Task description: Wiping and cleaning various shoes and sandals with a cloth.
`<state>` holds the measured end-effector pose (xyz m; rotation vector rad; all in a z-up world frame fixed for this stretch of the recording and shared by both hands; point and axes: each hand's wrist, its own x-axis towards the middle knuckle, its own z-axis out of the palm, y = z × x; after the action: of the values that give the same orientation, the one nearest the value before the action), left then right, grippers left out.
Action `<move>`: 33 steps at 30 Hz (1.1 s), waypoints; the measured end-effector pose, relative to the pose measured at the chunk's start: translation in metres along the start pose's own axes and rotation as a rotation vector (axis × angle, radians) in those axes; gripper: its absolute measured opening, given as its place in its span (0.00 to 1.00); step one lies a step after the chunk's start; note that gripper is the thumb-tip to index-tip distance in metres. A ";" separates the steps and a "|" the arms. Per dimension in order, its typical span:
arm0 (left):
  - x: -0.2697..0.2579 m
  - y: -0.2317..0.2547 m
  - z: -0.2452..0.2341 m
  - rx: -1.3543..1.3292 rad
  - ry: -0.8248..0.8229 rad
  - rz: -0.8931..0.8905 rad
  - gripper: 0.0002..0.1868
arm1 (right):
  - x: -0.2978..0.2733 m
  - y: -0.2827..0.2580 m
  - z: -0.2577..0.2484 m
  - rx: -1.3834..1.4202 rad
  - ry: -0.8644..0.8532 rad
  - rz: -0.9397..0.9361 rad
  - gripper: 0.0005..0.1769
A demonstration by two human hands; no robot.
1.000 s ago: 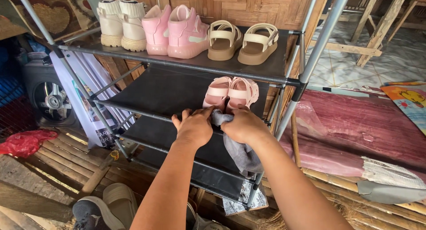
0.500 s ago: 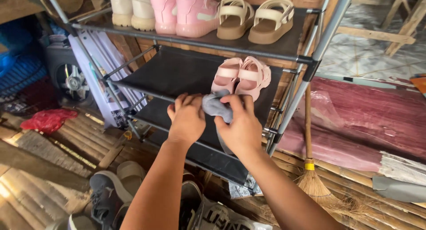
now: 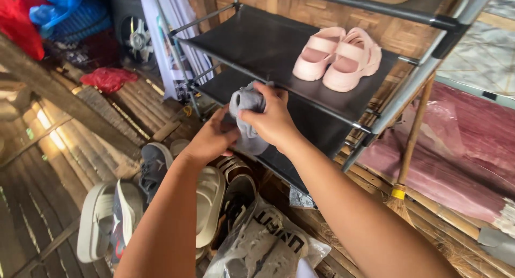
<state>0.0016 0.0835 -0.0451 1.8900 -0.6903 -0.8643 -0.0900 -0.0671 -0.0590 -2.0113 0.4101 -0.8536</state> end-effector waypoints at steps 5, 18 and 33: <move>0.022 -0.070 -0.027 -0.413 0.235 0.112 0.21 | -0.009 0.024 0.057 0.392 -0.068 0.294 0.42; 0.060 -0.199 -0.029 -0.563 0.108 0.189 0.19 | -0.043 0.090 0.145 0.676 -0.026 0.703 0.35; 0.035 -0.300 0.013 0.654 0.071 0.091 0.32 | -0.076 0.247 0.220 0.944 -0.161 1.255 0.20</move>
<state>0.0440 0.1776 -0.3290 2.4215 -1.0987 -0.5399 0.0208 -0.0265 -0.3774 -0.6592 0.8301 -0.0074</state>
